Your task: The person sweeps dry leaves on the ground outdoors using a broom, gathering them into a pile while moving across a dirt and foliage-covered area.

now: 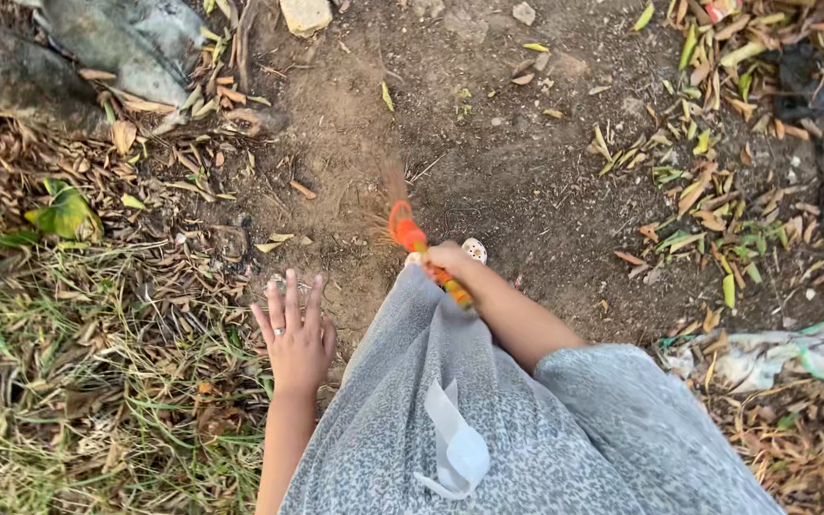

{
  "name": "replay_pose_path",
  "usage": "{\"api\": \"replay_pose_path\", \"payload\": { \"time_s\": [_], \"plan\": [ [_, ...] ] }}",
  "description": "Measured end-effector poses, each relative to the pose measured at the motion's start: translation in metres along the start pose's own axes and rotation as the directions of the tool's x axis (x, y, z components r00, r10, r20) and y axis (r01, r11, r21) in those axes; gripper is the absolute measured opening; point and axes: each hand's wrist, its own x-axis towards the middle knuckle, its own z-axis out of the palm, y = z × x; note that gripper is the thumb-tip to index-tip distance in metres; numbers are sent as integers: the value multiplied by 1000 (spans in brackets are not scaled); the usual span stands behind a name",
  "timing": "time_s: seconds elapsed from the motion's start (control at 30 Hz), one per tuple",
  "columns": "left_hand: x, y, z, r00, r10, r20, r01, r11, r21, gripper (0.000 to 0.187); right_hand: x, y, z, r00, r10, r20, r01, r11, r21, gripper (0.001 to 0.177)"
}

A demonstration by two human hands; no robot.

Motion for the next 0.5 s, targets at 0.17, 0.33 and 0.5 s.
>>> {"api": "replay_pose_path", "payload": {
  "time_s": [0.17,0.33,0.5],
  "plan": [
    [21,0,5,1000,11,26,-11,1000,-16,67,-78,34,-163,952,-304,42,305,952,-23,30],
    [48,-11,3,999,38,-37,-42,993,-111,66,-144,13,-300,945,131,-298,-175,976,-126,37],
    [87,-30,5,993,95,-70,-104,983,-150,66,-171,5,-334,675,-70,-734,-107,976,-191,11]
  ]
}}
